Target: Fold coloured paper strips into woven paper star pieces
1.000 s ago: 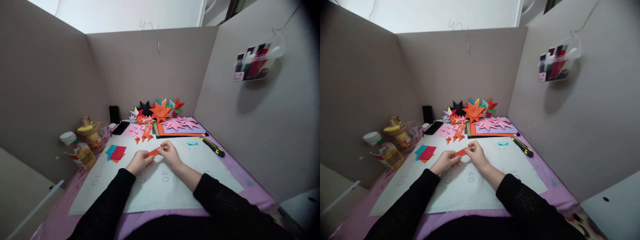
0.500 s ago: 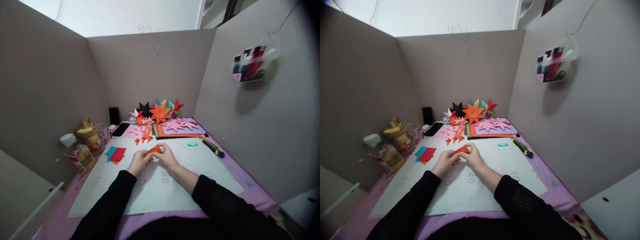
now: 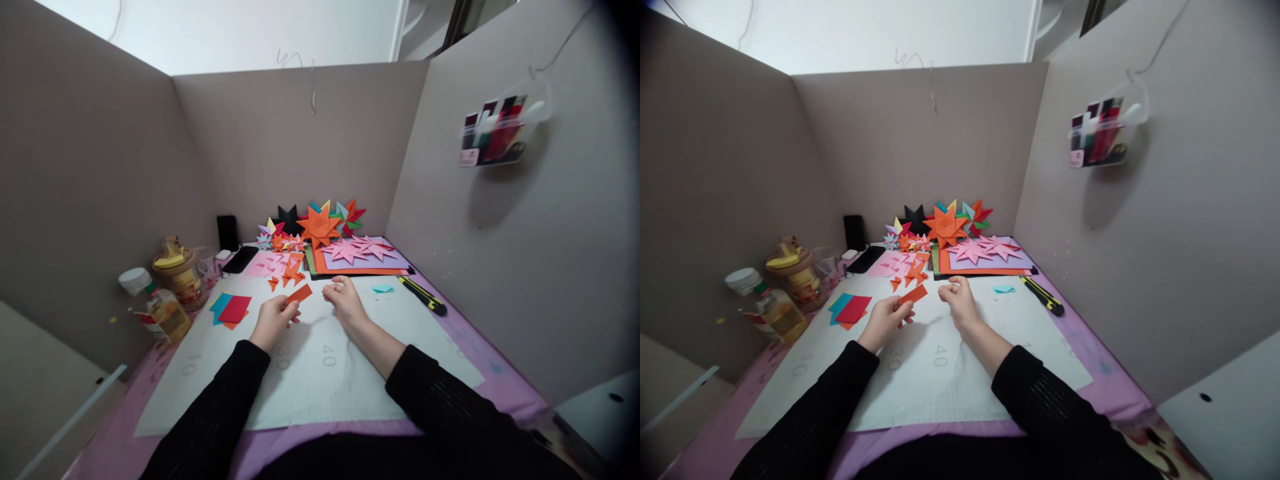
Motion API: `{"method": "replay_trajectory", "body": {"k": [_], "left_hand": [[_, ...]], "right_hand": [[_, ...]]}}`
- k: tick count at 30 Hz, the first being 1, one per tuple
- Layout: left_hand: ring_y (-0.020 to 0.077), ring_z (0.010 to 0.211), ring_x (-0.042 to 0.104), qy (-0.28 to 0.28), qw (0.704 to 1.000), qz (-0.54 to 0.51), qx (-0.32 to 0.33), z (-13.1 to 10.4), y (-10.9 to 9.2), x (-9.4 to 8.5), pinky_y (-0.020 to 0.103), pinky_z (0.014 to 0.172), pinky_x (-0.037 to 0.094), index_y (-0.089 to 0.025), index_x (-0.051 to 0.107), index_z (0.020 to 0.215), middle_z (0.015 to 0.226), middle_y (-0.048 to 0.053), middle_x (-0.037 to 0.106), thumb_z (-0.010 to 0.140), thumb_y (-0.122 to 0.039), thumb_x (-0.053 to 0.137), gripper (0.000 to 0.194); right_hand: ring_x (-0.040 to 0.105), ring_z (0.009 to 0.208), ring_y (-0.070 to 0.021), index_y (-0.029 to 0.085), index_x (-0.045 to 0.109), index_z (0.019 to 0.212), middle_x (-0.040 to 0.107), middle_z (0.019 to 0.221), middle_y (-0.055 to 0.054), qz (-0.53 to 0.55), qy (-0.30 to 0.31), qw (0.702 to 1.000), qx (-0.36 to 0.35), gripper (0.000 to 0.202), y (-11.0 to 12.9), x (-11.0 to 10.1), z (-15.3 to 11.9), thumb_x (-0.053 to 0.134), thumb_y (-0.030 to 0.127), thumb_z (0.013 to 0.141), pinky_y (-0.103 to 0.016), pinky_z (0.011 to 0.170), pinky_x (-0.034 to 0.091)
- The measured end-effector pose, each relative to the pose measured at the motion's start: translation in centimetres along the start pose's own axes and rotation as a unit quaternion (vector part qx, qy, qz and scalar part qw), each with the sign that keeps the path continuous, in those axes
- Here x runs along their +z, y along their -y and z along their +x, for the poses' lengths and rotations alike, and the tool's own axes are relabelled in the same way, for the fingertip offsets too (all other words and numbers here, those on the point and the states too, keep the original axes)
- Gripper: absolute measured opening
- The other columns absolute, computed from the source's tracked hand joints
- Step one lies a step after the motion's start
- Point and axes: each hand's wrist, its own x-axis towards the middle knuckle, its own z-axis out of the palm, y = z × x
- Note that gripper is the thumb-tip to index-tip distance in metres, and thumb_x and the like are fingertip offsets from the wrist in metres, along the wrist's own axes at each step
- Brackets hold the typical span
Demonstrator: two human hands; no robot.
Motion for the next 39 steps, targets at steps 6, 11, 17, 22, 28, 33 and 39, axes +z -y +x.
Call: {"method": "replay_trajectory", "body": {"k": [6, 11, 17, 22, 28, 33, 39], "left_hand": [[0.0121, 0.05, 0.057, 0.036, 0.999, 0.003, 0.01, -0.2, 0.0, 0.5, 0.019, 0.04, 0.039, -0.013, 0.055, 0.066, 0.062, 0.005, 0.065, 0.074, -0.041, 0.053, 0.029], [0.0114, 0.05, 0.056, 0.046, 0.999, 0.0, 0.009, -0.3, 0.0, 0.4, 0.018, 0.04, 0.037, -0.014, 0.056, 0.07, 0.063, 0.003, 0.065, 0.075, -0.04, 0.053, 0.027], [0.0105, 0.051, 0.056, 0.009, 0.998, 0.018, 0.055, -0.4, 0.0, 0.6, 0.018, 0.045, 0.038, -0.015, 0.056, 0.068, 0.06, 0.001, 0.063, 0.077, -0.037, 0.051, 0.025], [0.0118, 0.053, 0.057, -0.001, 0.995, 0.045, 0.086, -0.5, 0.1, 0.8, 0.021, 0.052, 0.041, -0.015, 0.057, 0.067, 0.059, 0.0, 0.062, 0.077, -0.035, 0.051, 0.023], [0.013, 0.053, 0.058, -0.015, 0.994, 0.039, 0.099, -0.6, 0.2, 0.7, 0.022, 0.053, 0.042, -0.016, 0.056, 0.067, 0.059, 0.001, 0.062, 0.077, -0.038, 0.05, 0.025], [0.0131, 0.054, 0.059, -0.02, 0.993, 0.044, 0.105, -0.4, 0.5, 0.1, 0.022, 0.054, 0.042, -0.016, 0.057, 0.067, 0.061, 0.001, 0.063, 0.077, -0.038, 0.049, 0.025], [0.0142, 0.061, 0.057, -0.046, 0.966, 0.178, 0.18, -0.2, 0.9, -0.7, 0.023, 0.061, 0.041, -0.018, 0.061, 0.075, 0.067, 0.002, 0.063, 0.081, -0.033, 0.045, 0.022]], "right_hand": [[0.045, 0.053, -0.0104, 0.016, 0.06, 0.067, 0.055, 0.059, 0.002, -0.097, 0.146, 0.984, 0.034, 0.023, -0.1, 1.5, -1.6, 0.066, 0.037, 0.063, -0.023, 0.05, 0.033], [0.038, 0.048, -0.0083, 0.015, 0.061, 0.062, 0.051, 0.053, 0.003, -0.091, 0.104, 0.99, 0.031, 0.024, -0.4, 1.4, -1.5, 0.066, 0.038, 0.063, -0.022, 0.046, 0.028], [0.044, 0.051, -0.008, 0.014, 0.06, 0.065, 0.055, 0.058, 0.001, 0.039, 0.084, 0.986, 0.141, 0.025, -0.8, 2.4, -2.5, 0.073, 0.033, 0.056, -0.021, 0.047, 0.028], [0.046, 0.05, -0.0084, 0.014, 0.056, 0.06, 0.055, 0.056, 0.001, 0.085, 0.07, 0.976, 0.189, 0.027, -1.0, 2.8, -2.8, 0.076, 0.031, 0.051, -0.021, 0.046, 0.028], [0.04, 0.043, -0.0066, 0.016, 0.05, 0.051, 0.048, 0.046, 0.004, 0.088, 0.022, 0.984, 0.156, 0.029, -0.3, 1.9, -1.4, 0.076, 0.028, 0.05, -0.022, 0.044, 0.028], [0.044, 0.048, -0.0082, 0.017, 0.055, 0.059, 0.052, 0.053, 0.003, 0.11, -0.026, 0.983, 0.143, 0.023, 0.9, 0.3, -0.2, 0.075, 0.024, 0.051, -0.021, 0.044, 0.032], [0.056, 0.06, -0.0113, 0.02, 0.055, 0.073, 0.059, 0.07, 0.001, 0.13, 0.063, 0.97, 0.197, 0.021, 2.1, -0.2, -0.5, 0.07, 0.025, 0.059, -0.02, 0.046, 0.036]]}}
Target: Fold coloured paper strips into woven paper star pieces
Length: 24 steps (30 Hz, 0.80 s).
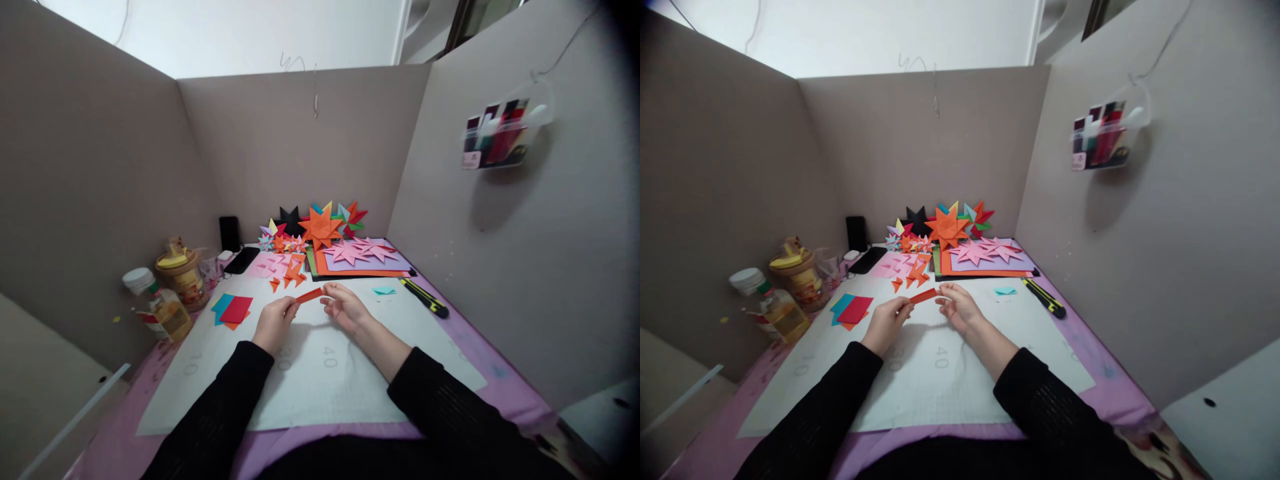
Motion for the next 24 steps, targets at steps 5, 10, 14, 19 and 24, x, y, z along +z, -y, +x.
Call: {"method": "replay_trajectory", "body": {"k": [5, 10, 14, 19, 24], "left_hand": [[0.0165, 0.071, 0.057, 0.028, 0.996, 0.085, 0.029, -0.05, -0.08, -0.16, 0.025, 0.067, 0.041, -0.019, 0.062, 0.084, 0.076, 0.004, 0.064, 0.084, -0.03, 0.041, 0.024], [0.0166, 0.071, 0.057, 0.019, 0.995, 0.082, 0.043, 0.0, 0.03, -0.12, 0.024, 0.067, 0.041, -0.02, 0.062, 0.085, 0.079, 0.004, 0.064, 0.085, -0.031, 0.041, 0.024], [0.0165, 0.072, 0.058, 0.014, 0.995, 0.082, 0.045, 0.01, 0.16, -0.1, 0.024, 0.068, 0.041, -0.019, 0.062, 0.086, 0.079, 0.005, 0.064, 0.086, -0.03, 0.04, 0.025], [0.0171, 0.073, 0.058, 0.016, 0.996, 0.077, 0.048, -0.02, 0.34, -0.02, 0.026, 0.069, 0.041, -0.019, 0.062, 0.086, 0.08, 0.005, 0.065, 0.085, -0.029, 0.041, 0.024], [0.0178, 0.081, 0.058, 0.021, 0.998, 0.037, 0.045, -0.07, 0.04, 0.05, 0.027, 0.075, 0.043, -0.019, 0.062, 0.089, 0.089, 0.006, 0.065, 0.085, -0.031, 0.042, 0.024]], "right_hand": [[0.059, 0.061, -0.0137, 0.02, 0.053, 0.076, 0.059, 0.067, 0.001, -0.017, 0.041, 0.999, 0.028, 0.026, -0.03, 0.48, -0.55, 0.068, 0.016, 0.055, -0.021, 0.048, 0.038], [0.059, 0.062, -0.0131, 0.02, 0.052, 0.079, 0.06, 0.068, 0.001, -0.006, 0.049, 0.998, 0.027, 0.025, -0.02, 0.46, -0.6, 0.066, 0.016, 0.058, -0.022, 0.052, 0.04], [0.06, 0.062, -0.0135, 0.019, 0.053, 0.08, 0.06, 0.068, 0.0, 0.001, 0.046, 0.999, 0.027, 0.026, -0.01, 0.42, -0.59, 0.066, 0.017, 0.059, -0.023, 0.053, 0.041], [0.059, 0.061, -0.0127, 0.019, 0.053, 0.079, 0.059, 0.066, 0.002, -0.02, 0.053, 0.998, 0.02, 0.029, -0.26, 0.48, -0.54, 0.065, 0.011, 0.054, -0.021, 0.052, 0.041], [0.054, 0.054, -0.0094, 0.018, 0.053, 0.076, 0.059, 0.065, 0.003, -0.064, 0.042, 0.997, 0.001, 0.028, -0.86, 0.55, -0.4, 0.064, 0.008, 0.052, -0.02, 0.051, 0.04]]}}
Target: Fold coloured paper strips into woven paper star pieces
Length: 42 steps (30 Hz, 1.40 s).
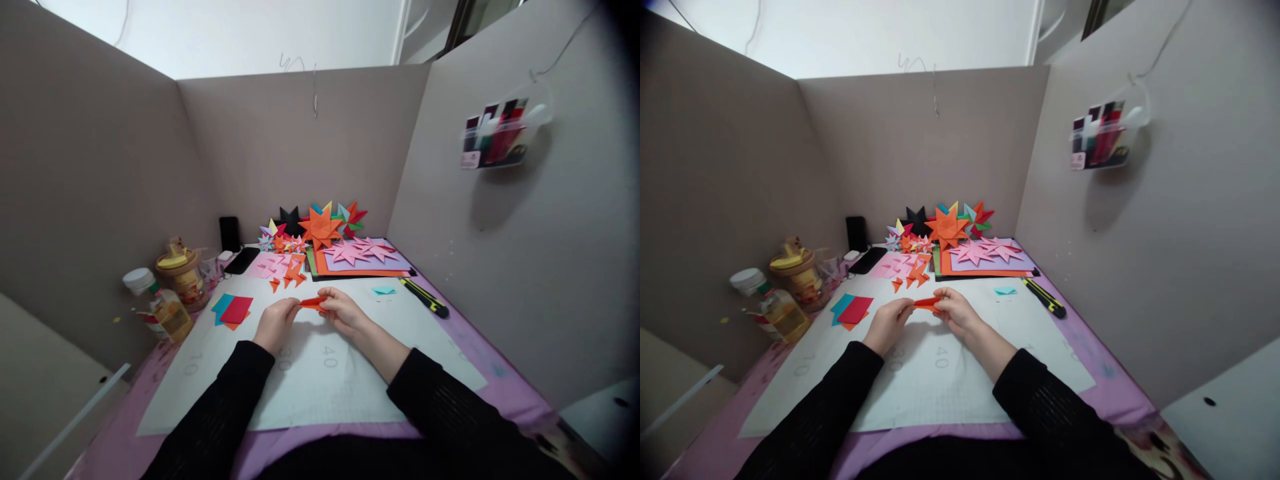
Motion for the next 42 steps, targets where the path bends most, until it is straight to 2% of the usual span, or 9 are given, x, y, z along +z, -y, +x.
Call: {"method": "replay_trajectory", "body": {"k": [4, 10, 14, 18, 21, 25, 30, 36, 42], "left_hand": [[0.0175, 0.086, 0.058, 0.016, 0.996, -0.09, -0.023, 0.0, -0.4, 0.2, 0.024, 0.066, 0.046, -0.018, 0.057, 0.103, 0.101, 0.007, 0.062, 0.08, -0.033, 0.05, 0.029], [0.0118, 0.059, 0.057, 0.053, 0.983, -0.155, -0.081, -0.1, -0.2, 1.1, 0.022, 0.057, 0.044, -0.018, 0.055, 0.1, 0.067, -0.001, 0.061, 0.071, -0.024, 0.057, 0.029], [0.0113, 0.05, 0.056, 0.067, 0.939, -0.291, -0.171, 0.1, 0.1, 1.3, 0.02, 0.047, 0.041, -0.016, 0.052, 0.092, 0.059, -0.002, 0.059, 0.067, -0.024, 0.061, 0.028], [0.0107, 0.047, 0.055, 0.017, 0.891, -0.375, -0.256, 0.6, 0.2, 1.0, 0.019, 0.046, 0.04, -0.016, 0.049, 0.087, 0.059, 0.0, 0.061, 0.063, -0.023, 0.064, 0.03], [0.0089, 0.047, 0.054, -0.022, 0.865, -0.417, -0.277, 0.8, 0.4, 0.7, 0.018, 0.048, 0.04, -0.015, 0.048, 0.082, 0.059, -0.001, 0.061, 0.061, -0.021, 0.067, 0.029], [0.0083, 0.049, 0.054, -0.021, 0.839, -0.466, -0.281, 0.8, 0.3, 0.9, 0.019, 0.05, 0.04, -0.015, 0.047, 0.078, 0.06, -0.002, 0.059, 0.057, -0.022, 0.071, 0.033], [0.0074, 0.047, 0.051, -0.013, 0.832, -0.482, -0.275, 0.6, 0.2, 1.1, 0.019, 0.05, 0.039, -0.016, 0.045, 0.073, 0.056, -0.004, 0.056, 0.056, -0.023, 0.073, 0.033], [0.0072, 0.046, 0.051, 0.001, 0.831, -0.485, -0.273, 0.6, 0.2, 1.1, 0.019, 0.049, 0.038, -0.015, 0.046, 0.073, 0.057, -0.003, 0.058, 0.056, -0.024, 0.074, 0.034], [0.0121, 0.059, 0.06, 0.017, 0.833, -0.479, -0.274, 0.5, -0.1, 1.1, 0.019, 0.052, 0.04, -0.016, 0.045, 0.074, 0.063, 0.001, 0.063, 0.059, -0.024, 0.074, 0.034]], "right_hand": [[0.052, 0.051, -0.0095, 0.017, 0.052, 0.074, 0.057, 0.06, 0.004, -0.107, 0.008, 0.992, -0.061, 0.024, -0.7, -0.1, 0.0, 0.066, 0.015, 0.055, -0.021, 0.05, 0.038], [0.05, 0.055, -0.0099, 0.018, 0.051, 0.083, 0.053, 0.065, 0.004, -0.204, 0.03, 0.971, -0.118, 0.024, -1.6, -0.2, 0.3, 0.062, 0.018, 0.061, -0.022, 0.052, 0.038], [0.051, 0.065, -0.0117, 0.019, 0.051, 0.086, 0.053, 0.074, 0.001, -0.241, -0.02, 0.952, -0.188, 0.022, -1.4, -0.1, 0.3, 0.056, 0.018, 0.065, -0.024, 0.06, 0.04], [0.049, 0.071, -0.012, 0.021, 0.054, 0.092, 0.051, 0.09, -0.002, -0.31, -0.064, 0.912, -0.261, 0.027, -1.1, -0.3, 0.1, 0.048, 0.012, 0.067, -0.026, 0.066, 0.041], [0.05, 0.073, -0.0112, 0.021, 0.057, 0.091, 0.047, 0.098, -0.003, -0.337, 0.0, 0.906, -0.254, 0.029, -1.4, -0.3, 0.0, 0.047, 0.011, 0.067, -0.024, 0.062, 0.042], [0.052, 0.075, -0.0113, 0.021, 0.062, 0.086, 0.046, 0.093, -0.002, -0.353, 0.07, 0.906, -0.224, 0.024, -1.8, 0.2, -0.2, 0.05, 0.011, 0.067, -0.023, 0.06, 0.042], [0.051, 0.072, -0.012, 0.02, 0.065, 0.074, 0.049, 0.078, 0.0, -0.394, 0.051, 0.884, -0.248, 0.01, -1.7, 0.3, -0.4, 0.057, 0.014, 0.069, -0.024, 0.062, 0.041], [0.052, 0.074, -0.0138, 0.02, 0.066, 0.071, 0.054, 0.075, -0.001, -0.407, 0.048, 0.869, -0.277, 0.006, -1.4, 0.1, -0.3, 0.06, 0.019, 0.07, -0.026, 0.066, 0.041], [0.054, 0.069, -0.0136, 0.018, 0.061, 0.07, 0.059, 0.072, -0.001, -0.374, 0.024, 0.893, -0.249, 0.01, -1.3, 0.1, -0.2, 0.058, 0.026, 0.073, -0.025, 0.062, 0.042]]}}
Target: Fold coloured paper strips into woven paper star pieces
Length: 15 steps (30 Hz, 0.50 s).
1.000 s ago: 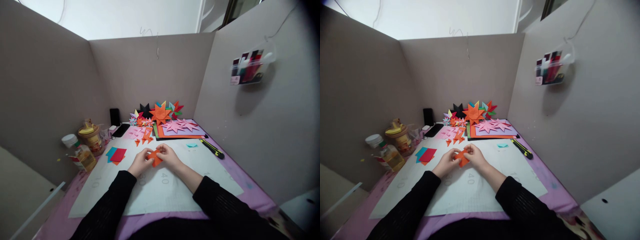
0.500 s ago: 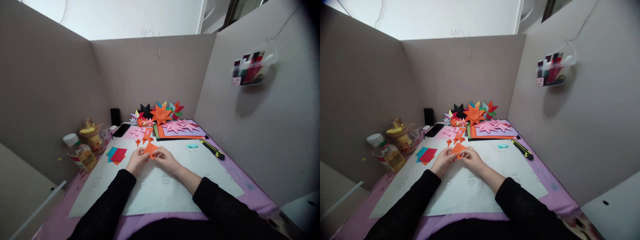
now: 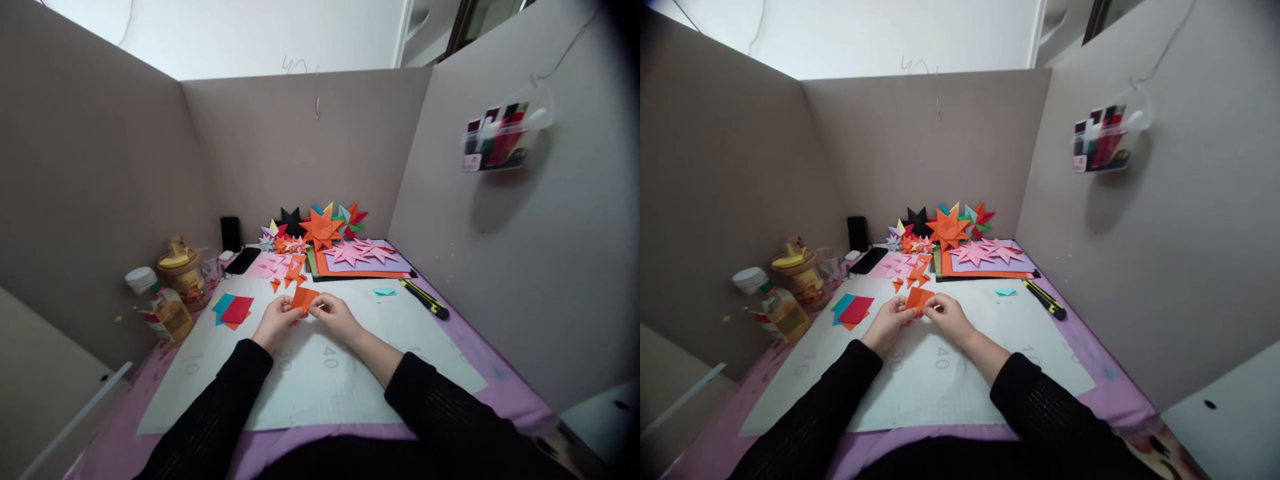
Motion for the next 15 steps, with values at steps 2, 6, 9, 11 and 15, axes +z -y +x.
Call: {"method": "replay_trajectory", "body": {"k": [2, 6, 9, 11, 15], "left_hand": [[0.0136, 0.063, 0.062, 0.0, 1.0, 0.009, -0.001, -0.04, 0.07, 0.03, 0.018, 0.052, 0.04, -0.016, 0.044, 0.074, 0.064, 0.002, 0.063, 0.059, -0.025, 0.074, 0.034], [0.0165, 0.07, 0.064, 0.015, 1.0, 0.017, -0.002, -0.06, 0.18, 0.04, 0.019, 0.054, 0.041, -0.016, 0.046, 0.078, 0.07, 0.004, 0.066, 0.06, -0.029, 0.074, 0.035], [0.0176, 0.073, 0.064, 0.027, 0.999, 0.024, -0.003, -0.11, 0.22, 0.12, 0.02, 0.055, 0.042, -0.016, 0.047, 0.08, 0.071, 0.004, 0.066, 0.061, -0.031, 0.073, 0.036], [0.0161, 0.067, 0.064, 0.032, 0.999, 0.037, 0.01, -0.14, 0.32, 0.21, 0.02, 0.055, 0.042, -0.016, 0.048, 0.081, 0.07, 0.004, 0.066, 0.06, -0.031, 0.074, 0.037], [0.0115, 0.055, 0.059, 0.025, 0.996, 0.066, 0.049, -0.08, 0.72, 0.39, 0.02, 0.052, 0.041, -0.015, 0.049, 0.083, 0.067, 0.002, 0.065, 0.059, -0.028, 0.075, 0.037]], "right_hand": [[0.055, 0.067, -0.0136, 0.017, 0.06, 0.07, 0.06, 0.071, -0.001, 0.025, -0.005, 0.999, 0.025, 0.013, 0.02, 0.05, 0.01, 0.058, 0.029, 0.072, -0.025, 0.062, 0.043], [0.055, 0.062, -0.0134, 0.016, 0.058, 0.064, 0.061, 0.066, -0.001, 0.055, -0.031, 0.997, 0.054, 0.015, 0.02, 0.21, 0.01, 0.061, 0.03, 0.068, -0.025, 0.059, 0.043], [0.052, 0.056, -0.0121, 0.016, 0.057, 0.059, 0.059, 0.06, 0.0, 0.051, -0.058, 0.995, 0.063, 0.014, -0.09, 0.34, 0.01, 0.061, 0.028, 0.065, -0.024, 0.055, 0.041], [0.051, 0.054, -0.0117, 0.016, 0.057, 0.059, 0.058, 0.058, 0.0, 0.045, -0.064, 0.995, 0.064, 0.014, -0.17, 0.42, 0.02, 0.06, 0.028, 0.065, -0.023, 0.054, 0.04], [0.051, 0.055, -0.012, 0.016, 0.057, 0.059, 0.057, 0.058, 0.0, 0.04, -0.07, 0.995, 0.065, 0.01, -0.14, 0.59, 0.02, 0.059, 0.025, 0.065, -0.024, 0.054, 0.04]]}}
